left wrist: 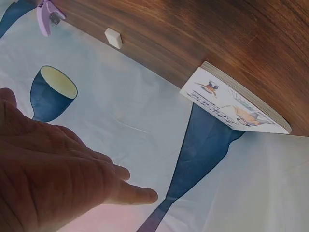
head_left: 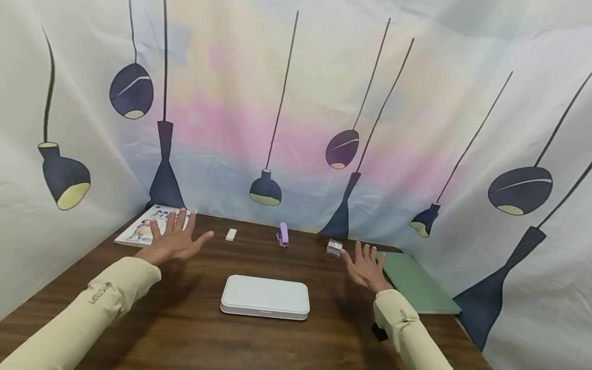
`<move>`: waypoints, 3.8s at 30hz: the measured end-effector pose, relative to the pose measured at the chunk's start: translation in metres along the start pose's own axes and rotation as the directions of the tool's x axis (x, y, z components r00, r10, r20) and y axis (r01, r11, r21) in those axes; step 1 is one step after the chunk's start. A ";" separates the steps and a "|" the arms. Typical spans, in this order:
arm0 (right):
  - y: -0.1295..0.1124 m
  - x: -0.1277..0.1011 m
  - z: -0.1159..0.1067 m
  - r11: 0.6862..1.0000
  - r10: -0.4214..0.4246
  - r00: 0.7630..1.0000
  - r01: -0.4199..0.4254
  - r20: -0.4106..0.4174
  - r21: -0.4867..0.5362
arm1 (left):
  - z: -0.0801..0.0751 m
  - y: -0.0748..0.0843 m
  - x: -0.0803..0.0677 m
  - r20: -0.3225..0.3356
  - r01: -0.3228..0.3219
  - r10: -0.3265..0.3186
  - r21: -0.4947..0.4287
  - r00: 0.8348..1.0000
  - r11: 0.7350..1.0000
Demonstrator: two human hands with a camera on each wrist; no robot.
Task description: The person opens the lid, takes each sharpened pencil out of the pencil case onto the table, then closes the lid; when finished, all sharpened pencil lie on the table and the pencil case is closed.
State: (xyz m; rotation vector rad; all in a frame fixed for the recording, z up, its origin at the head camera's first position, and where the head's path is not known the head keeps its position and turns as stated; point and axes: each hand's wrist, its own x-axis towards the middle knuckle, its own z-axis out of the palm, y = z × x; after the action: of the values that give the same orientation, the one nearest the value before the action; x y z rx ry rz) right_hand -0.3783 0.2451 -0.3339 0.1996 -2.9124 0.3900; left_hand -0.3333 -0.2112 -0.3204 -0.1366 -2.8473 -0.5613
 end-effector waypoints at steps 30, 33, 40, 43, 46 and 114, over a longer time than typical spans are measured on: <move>-0.106 -0.060 0.088 0.284 -0.902 0.431 0.626 0.018 -0.726 | 0.089 0.040 -0.028 0.051 -0.430 0.469 -0.321 0.882 0.844; -0.106 -0.058 0.092 0.136 -0.939 0.334 0.572 0.078 -0.809 | 0.093 0.038 -0.028 0.042 -0.431 0.468 -0.321 0.883 0.843; -0.104 -0.042 0.083 0.017 -0.957 0.262 0.481 0.126 -0.877 | 0.086 0.042 -0.019 0.025 -0.416 0.448 -0.331 0.893 0.847; -0.103 -0.035 0.078 0.075 -0.963 0.261 0.508 0.069 -0.858 | 0.084 0.041 -0.016 0.032 -0.396 0.438 -0.369 0.898 0.841; -0.100 -0.029 0.074 0.182 -0.960 0.281 0.575 -0.016 -0.798 | 0.084 0.037 -0.016 0.077 -0.379 0.464 -0.466 0.882 0.799; -0.044 -0.031 0.044 0.761 -0.087 0.972 0.207 -0.220 0.615 | 0.088 0.032 -0.018 0.282 -0.157 0.402 -0.615 0.871 0.773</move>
State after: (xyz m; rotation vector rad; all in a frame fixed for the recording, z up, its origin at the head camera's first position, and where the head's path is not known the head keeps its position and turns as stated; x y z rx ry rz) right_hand -0.3484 0.1942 -0.3710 0.4599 -2.4490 1.2891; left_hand -0.3301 -0.1485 -0.3918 -0.8755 -2.8174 -1.4569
